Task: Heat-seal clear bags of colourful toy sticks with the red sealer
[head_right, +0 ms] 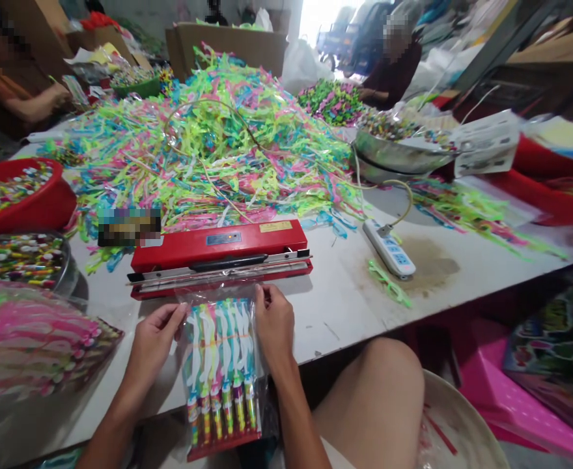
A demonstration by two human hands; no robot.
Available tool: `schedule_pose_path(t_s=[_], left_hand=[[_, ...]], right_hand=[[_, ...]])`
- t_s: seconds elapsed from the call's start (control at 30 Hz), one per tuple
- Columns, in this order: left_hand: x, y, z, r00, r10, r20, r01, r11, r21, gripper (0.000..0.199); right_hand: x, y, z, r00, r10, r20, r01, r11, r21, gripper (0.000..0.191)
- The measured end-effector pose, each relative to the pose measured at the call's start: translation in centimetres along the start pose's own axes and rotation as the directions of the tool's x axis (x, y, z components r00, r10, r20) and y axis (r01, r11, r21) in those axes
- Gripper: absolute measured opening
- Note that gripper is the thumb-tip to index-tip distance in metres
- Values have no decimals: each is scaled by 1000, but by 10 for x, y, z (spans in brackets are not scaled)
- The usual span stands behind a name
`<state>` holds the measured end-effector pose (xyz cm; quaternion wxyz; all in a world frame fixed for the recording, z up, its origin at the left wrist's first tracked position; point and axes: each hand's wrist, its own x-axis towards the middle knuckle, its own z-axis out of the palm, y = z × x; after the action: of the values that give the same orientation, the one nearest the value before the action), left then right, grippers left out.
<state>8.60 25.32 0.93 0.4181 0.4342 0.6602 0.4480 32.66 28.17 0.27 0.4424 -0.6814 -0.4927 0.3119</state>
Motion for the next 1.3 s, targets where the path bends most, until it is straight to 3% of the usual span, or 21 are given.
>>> schedule_pose_path(t_s=[0.1, 0.3, 0.53, 0.73, 0.93, 1.03, 1.13, 1.2, 1.27, 1.3], left_hand=[[6, 1, 5, 997, 10, -70, -15, 998, -67, 49], [12, 4, 12, 997, -10, -80, -2, 990, -144, 48], [6, 26, 14, 967, 57, -249, -94, 986, -138, 42], [19, 19, 10, 990, -31, -138, 15, 994, -112, 54], [16, 17, -5, 992, 69, -104, -50, 984, 170, 49], [12, 36, -21, 976, 166, -143, -121, 953, 277, 45], [13, 67, -40, 952, 278, -130, -227, 923, 309, 42], [23, 93, -49, 940, 341, -31, -315, 896, 312, 42], [45, 119, -52, 909, 377, 177, -415, 849, 326, 42], [60, 131, -51, 876, 368, 311, -463, 823, 329, 41]], right_hand=[[6, -8, 1, 998, -40, -45, 40, 999, -5, 44], [6, -14, 6, 994, -43, -96, 47, 998, 33, 48], [6, -23, 10, 982, -59, -181, 70, 996, 52, 50], [9, -18, 15, 987, -6, -161, 20, 996, 83, 54], [4, -6, 19, 988, 11, -151, 5, 994, 105, 47], [3, -7, 4, 985, -50, -164, 65, 994, 89, 43], [26, -23, -31, 952, -243, -188, 248, 969, 1, 39], [61, -43, -57, 903, -427, -46, 421, 902, -97, 30], [107, -68, -74, 805, -494, 328, 562, 812, -157, 20], [130, -81, -77, 713, -453, 536, 605, 783, -142, 20]])
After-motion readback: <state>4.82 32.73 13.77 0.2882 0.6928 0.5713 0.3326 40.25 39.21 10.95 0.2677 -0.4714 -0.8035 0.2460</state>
